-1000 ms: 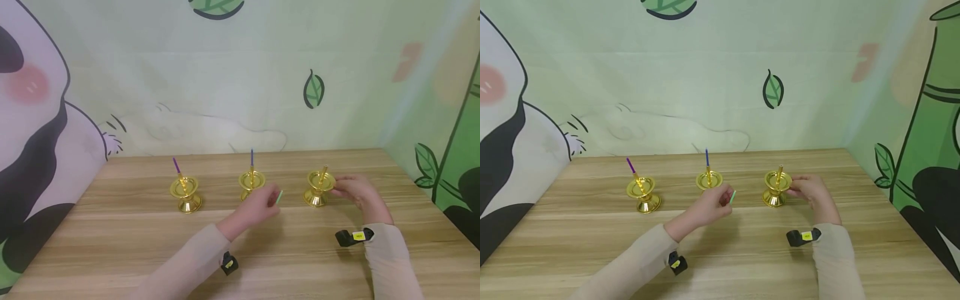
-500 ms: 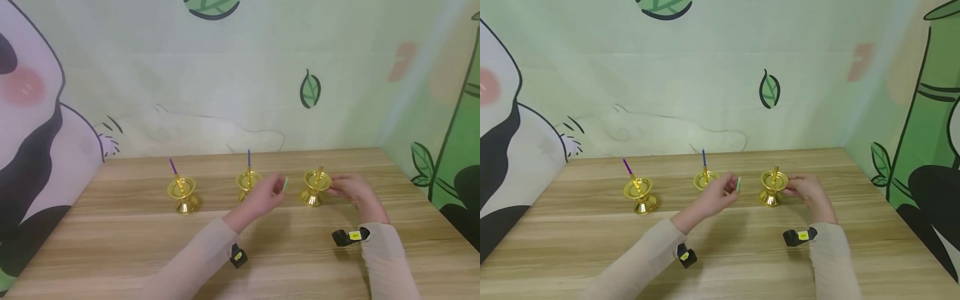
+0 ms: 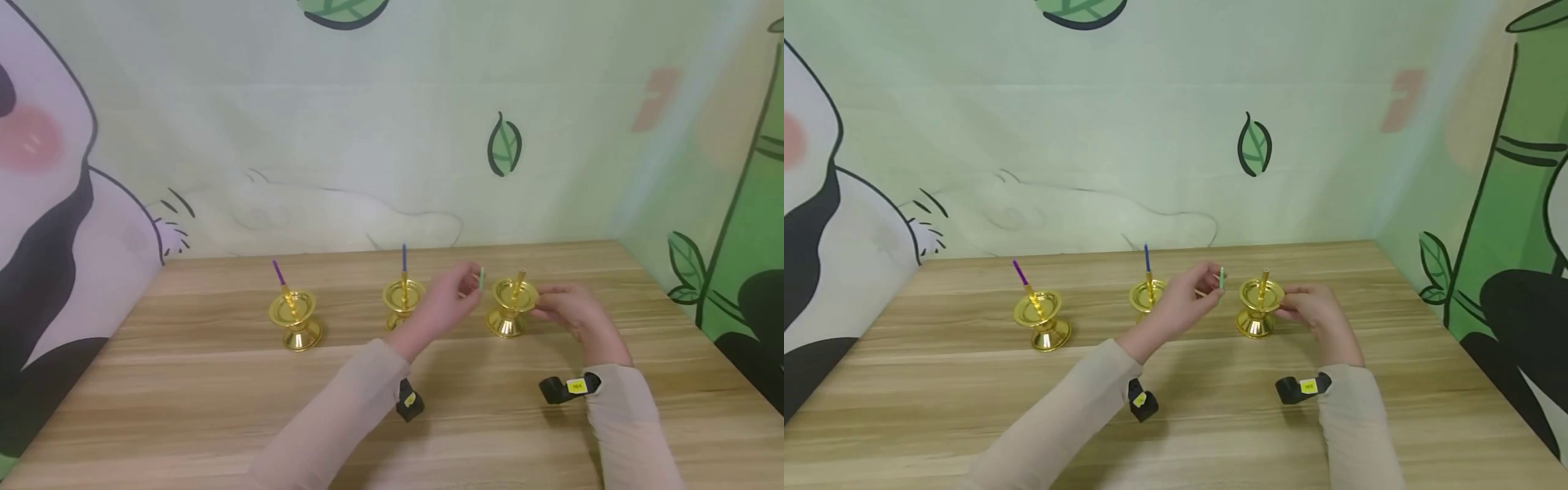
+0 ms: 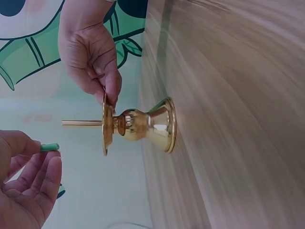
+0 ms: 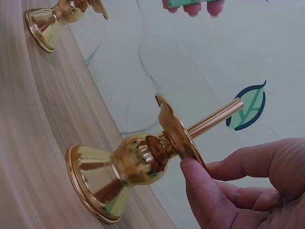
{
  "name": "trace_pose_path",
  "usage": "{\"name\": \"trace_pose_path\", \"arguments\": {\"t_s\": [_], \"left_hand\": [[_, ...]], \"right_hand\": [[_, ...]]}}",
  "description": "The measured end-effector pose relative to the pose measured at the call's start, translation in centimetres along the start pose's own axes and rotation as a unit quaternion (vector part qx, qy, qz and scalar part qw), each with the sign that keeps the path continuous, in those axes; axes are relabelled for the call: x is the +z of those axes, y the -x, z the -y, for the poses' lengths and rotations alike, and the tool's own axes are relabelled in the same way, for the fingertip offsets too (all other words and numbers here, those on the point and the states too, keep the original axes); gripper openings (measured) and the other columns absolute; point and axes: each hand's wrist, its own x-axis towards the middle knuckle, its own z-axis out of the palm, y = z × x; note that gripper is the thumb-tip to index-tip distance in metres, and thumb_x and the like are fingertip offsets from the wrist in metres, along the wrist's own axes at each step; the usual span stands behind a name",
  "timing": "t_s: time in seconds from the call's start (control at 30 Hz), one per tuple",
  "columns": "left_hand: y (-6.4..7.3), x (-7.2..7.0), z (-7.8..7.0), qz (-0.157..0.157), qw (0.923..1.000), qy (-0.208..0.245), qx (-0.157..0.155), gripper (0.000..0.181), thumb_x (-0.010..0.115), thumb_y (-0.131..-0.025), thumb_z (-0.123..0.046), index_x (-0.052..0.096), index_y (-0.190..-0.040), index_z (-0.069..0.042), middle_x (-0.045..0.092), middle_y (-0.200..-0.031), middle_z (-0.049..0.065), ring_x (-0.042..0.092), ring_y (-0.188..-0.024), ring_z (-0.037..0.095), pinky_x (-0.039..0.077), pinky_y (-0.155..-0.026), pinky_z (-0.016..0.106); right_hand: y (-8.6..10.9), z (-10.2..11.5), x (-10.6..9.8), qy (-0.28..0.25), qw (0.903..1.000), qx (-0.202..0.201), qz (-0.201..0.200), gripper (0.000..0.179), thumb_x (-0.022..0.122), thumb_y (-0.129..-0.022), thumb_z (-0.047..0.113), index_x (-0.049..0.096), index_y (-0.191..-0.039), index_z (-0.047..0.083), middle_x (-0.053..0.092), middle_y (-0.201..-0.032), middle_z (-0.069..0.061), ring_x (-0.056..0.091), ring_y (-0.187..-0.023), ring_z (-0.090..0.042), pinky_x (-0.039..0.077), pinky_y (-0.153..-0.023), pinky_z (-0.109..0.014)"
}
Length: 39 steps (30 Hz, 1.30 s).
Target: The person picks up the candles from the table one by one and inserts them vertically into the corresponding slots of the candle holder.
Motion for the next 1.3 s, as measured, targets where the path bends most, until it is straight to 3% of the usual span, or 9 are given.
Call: {"name": "trace_pose_path", "arguments": {"t_s": [0.2, 0.33, 0.57, 1.07, 1.3], "left_hand": [[-0.8, 0.4, -0.2, 0.001, 1.0, -0.007, 0.002, 0.022, 0.057, -0.092, -0.006, 0.057, -0.114, -0.001, 0.067, -0.101, 0.014, 0.063, -0.093, 0.023, 0.052, -0.075, 0.018], [-1.4, 0.8, -0.3, 0.002, 1.0, -0.007, 0.004, 0.022, 0.057, -0.093, -0.009, 0.058, -0.115, -0.002, 0.067, -0.103, 0.013, 0.063, -0.095, 0.021, 0.052, -0.08, 0.018], [-3.0, 1.7, -0.5, 0.005, 0.9991, 0.038, 0.02, 0.019, 0.058, -0.093, -0.009, 0.057, -0.11, 0.0, 0.065, -0.107, 0.012, 0.062, -0.098, 0.019, 0.05, -0.085, 0.016], [-5.1, 2.4, -1.5, -0.006, 0.9977, 0.056, 0.037, 0.015, 0.058, -0.094, -0.013, 0.056, -0.104, -0.002, 0.066, -0.103, 0.01, 0.061, -0.095, 0.015, 0.049, -0.082, 0.013], [-5.8, 2.6, -1.6, -0.025, 0.9981, 0.043, 0.035, 0.015, 0.06, -0.094, -0.015, 0.057, -0.101, -0.003, 0.067, -0.101, 0.01, 0.062, -0.094, 0.016, 0.049, -0.08, 0.013]], "right_hand": [[0.1, 0.1, 0.1, -0.002, 1.0, 0.005, -0.003, 0.044, 0.051, -0.091, -0.005, 0.038, -0.128, -0.024, 0.064, -0.086, -0.005, 0.067, -0.074, -0.006, 0.056, -0.074, -0.019], [0.6, 0.8, 0.7, 0.023, 0.9995, 0.019, -0.012, 0.048, 0.046, -0.093, -0.006, 0.028, -0.133, -0.025, 0.062, -0.086, 0.001, 0.065, -0.073, -0.003, 0.056, -0.075, -0.017], [1.0, 0.9, 0.8, 0.001, 0.9998, 0.019, -0.009, 0.049, 0.043, -0.093, -0.007, 0.023, -0.132, -0.028, 0.061, -0.08, 0.004, 0.064, -0.071, -0.001, 0.055, -0.072, -0.015], [0.9, 0.7, 0.6, -0.014, 0.9996, 0.021, -0.006, 0.05, 0.046, -0.093, -0.006, 0.024, -0.132, -0.028, 0.062, -0.08, 0.004, 0.065, -0.072, -0.002, 0.056, -0.072, -0.015], [1.0, 1.0, 1.1, 0.023, 0.9994, 0.026, -0.009, 0.05, 0.045, -0.094, -0.003, 0.025, -0.134, -0.026, 0.06, -0.085, 0.004, 0.063, -0.075, 0.0, 0.055, -0.075, -0.014]]}}
